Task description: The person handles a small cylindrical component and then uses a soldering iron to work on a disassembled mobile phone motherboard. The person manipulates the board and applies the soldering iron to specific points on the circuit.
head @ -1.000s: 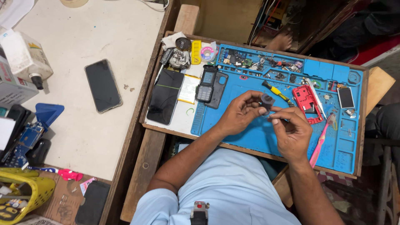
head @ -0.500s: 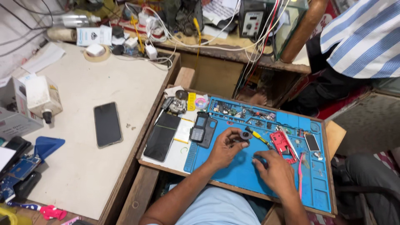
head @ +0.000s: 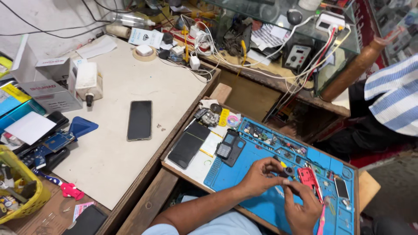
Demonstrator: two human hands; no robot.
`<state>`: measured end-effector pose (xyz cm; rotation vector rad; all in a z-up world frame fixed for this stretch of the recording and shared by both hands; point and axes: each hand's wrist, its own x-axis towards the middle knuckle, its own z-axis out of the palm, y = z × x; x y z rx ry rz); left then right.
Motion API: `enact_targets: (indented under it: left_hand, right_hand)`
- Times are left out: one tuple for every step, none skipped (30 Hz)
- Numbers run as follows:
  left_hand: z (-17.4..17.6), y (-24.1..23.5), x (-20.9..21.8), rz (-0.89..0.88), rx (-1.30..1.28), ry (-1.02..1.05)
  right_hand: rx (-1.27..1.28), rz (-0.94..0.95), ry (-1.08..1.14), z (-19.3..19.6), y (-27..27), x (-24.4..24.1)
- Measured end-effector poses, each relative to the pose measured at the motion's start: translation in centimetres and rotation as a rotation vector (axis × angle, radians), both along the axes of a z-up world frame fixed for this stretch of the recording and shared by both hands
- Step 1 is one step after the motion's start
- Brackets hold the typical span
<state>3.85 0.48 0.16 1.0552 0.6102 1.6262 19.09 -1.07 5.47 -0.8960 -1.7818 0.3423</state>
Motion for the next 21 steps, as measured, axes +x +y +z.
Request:
enact_targets:
  left_hand:
    - [0.0,0.0,-0.3,-0.009,-0.029,0.01]
    - [0.2,0.0,-0.7,-0.021,0.011,0.048]
    - [0.2,-0.2,-1.2,-0.035,0.042,0.086]
    - [0.3,-0.6,-1.6,-0.049,0.073,0.125]
    - [0.6,-1.0,-2.0,-0.055,0.085,0.177]
    - [0.9,-1.5,-2.5,-0.062,0.098,0.228]
    - [1.6,-1.3,-3.1,-0.068,0.127,0.284]
    - [2.4,-1.4,-3.8,-0.069,0.136,0.341]
    - [3.1,-1.6,-4.2,-0.071,0.146,0.393]
    - [3.8,-1.7,-4.8,-0.073,0.155,0.446]
    - [4.4,-2.0,-5.2,-0.05,0.183,0.508]
    - [5.0,-2.1,-5.6,-0.026,0.21,0.569]
    - [5.6,-2.4,-6.0,-0.005,0.234,0.63]
    - [6.1,-2.6,-6.3,0.0,0.239,0.642]
    - [6.4,-3.0,-6.4,0.003,0.243,0.652]
    - [6.6,-3.3,-6.5,0.006,0.247,0.662]
    - [6.9,-3.4,-6.6,0.038,0.275,0.692]
    - [7.1,-3.5,-6.7,0.07,0.303,0.723]
    - [7.2,-3.6,-6.7,0.101,0.33,0.753]
    - [7.2,-3.6,-6.7,0.128,0.342,0.791]
    - [7.1,-3.6,-6.7,0.153,0.354,0.829]
  right_hand:
    - [0.017,-0.012,-0.022,-0.2,0.1,0.1]
    - [0.03,-0.001,-0.015,-0.2,0.4,0.1]
    - [0.035,0.008,-0.008,-0.4,0.3,0.2]
    - [0.04,0.018,-0.001,-0.5,0.3,0.3]
    - [0.059,0.012,-0.007,-0.7,0.3,0.4]
    - [0.078,0.006,-0.013,-0.9,0.1,0.6]
    - [0.114,-0.001,-0.014,-0.8,0.6,0.5]
    - [0.117,0.021,-0.001,-0.8,0.9,0.4]
    - [0.122,0.042,0.007,-0.8,1.1,0.5]
    - [0.126,0.063,0.015,-1.0,1.3,0.5]
    - [0.141,0.059,0.003,-1.3,1.4,0.6]
    - [0.155,0.055,-0.01,-1.6,1.6,0.7]
    - [0.166,0.049,-0.022,-1.9,1.6,0.7]
    - [0.17,0.05,-0.046,-2.2,1.8,0.8]
    - [0.171,0.049,-0.071,-2.5,1.7,1.0]
    - [0.172,0.048,-0.097,-2.8,1.7,1.2]
    - [0.165,0.05,-0.101,-3.0,1.9,1.2]
    - [0.157,0.052,-0.104,-3.2,2.1,1.3]
    - [0.147,0.053,-0.108,-3.4,2.2,1.4]
    - [0.164,0.05,-0.109,-3.6,2.3,1.4]
    - [0.179,0.045,-0.109,-3.8,2.3,1.4]
